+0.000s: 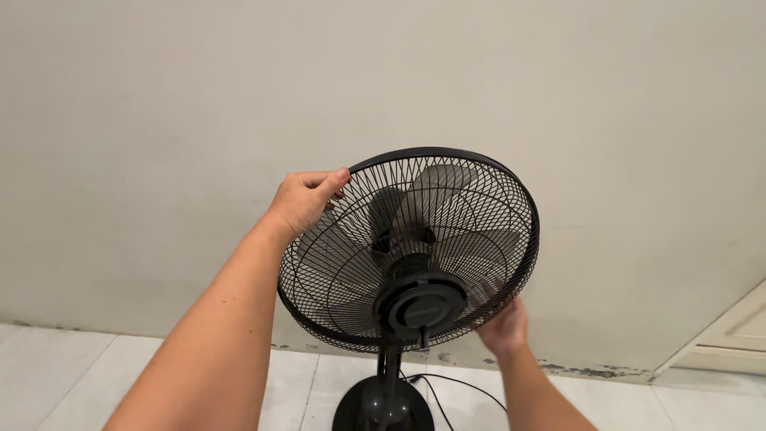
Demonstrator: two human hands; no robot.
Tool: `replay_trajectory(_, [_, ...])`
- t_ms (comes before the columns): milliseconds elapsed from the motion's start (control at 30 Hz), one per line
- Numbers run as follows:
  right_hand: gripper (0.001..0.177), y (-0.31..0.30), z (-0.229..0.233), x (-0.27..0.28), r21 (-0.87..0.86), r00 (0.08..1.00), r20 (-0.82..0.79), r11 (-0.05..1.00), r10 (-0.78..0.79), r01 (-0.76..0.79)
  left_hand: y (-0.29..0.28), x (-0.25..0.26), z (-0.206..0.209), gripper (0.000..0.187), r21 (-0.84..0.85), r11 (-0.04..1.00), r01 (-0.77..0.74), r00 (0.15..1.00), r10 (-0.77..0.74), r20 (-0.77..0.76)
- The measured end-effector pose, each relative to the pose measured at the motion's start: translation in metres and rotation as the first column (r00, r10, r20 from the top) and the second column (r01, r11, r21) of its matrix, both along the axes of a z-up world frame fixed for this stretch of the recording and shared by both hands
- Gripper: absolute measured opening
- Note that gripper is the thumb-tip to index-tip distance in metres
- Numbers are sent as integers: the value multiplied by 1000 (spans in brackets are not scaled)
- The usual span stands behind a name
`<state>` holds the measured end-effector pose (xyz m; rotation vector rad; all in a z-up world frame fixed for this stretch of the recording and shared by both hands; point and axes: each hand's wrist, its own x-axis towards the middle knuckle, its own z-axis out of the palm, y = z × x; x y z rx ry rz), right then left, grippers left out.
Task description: The person assembles a standing fan by attaching the front grille to the fan head. They align the grille with the fan blades and secure it in place by hand.
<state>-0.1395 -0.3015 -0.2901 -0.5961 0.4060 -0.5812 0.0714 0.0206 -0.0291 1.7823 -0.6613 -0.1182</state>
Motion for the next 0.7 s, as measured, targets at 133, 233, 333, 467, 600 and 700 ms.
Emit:
replay_trajectory(133, [66, -16, 38, -12, -205, 996, -87, 978, 11, -29, -3, 2, -3, 49, -22, 1000, -3, 1000, 4, 7])
replay_trajectory(233, [74, -32, 50, -10, -315, 997, -69, 947, 35, -55, -4, 7, -4, 49, -21, 1000, 21, 999, -20, 40])
replay_trajectory(333, [76, -41, 41, -2, -315, 997, 45, 948, 71, -53, -4, 6, -6, 47, -55, 998, 21, 999, -19, 39])
replay_trajectory(467, [75, -39, 36, 4, -297, 999, -46, 955, 11, -24, -1, 2, -1, 47, 3, 999, -32, 998, 32, 45])
replay_trajectory(600, [69, -39, 43, 8, -289, 998, -44, 957, -35, 21, -3, -2, 4, 48, -5, 1000, -20, 999, 20, 29])
replay_trajectory(700, [66, -37, 44, 8, -307, 997, -56, 951, -46, 27, -1, -5, 3, 49, -18, 1000, -24, 999, 24, 39])
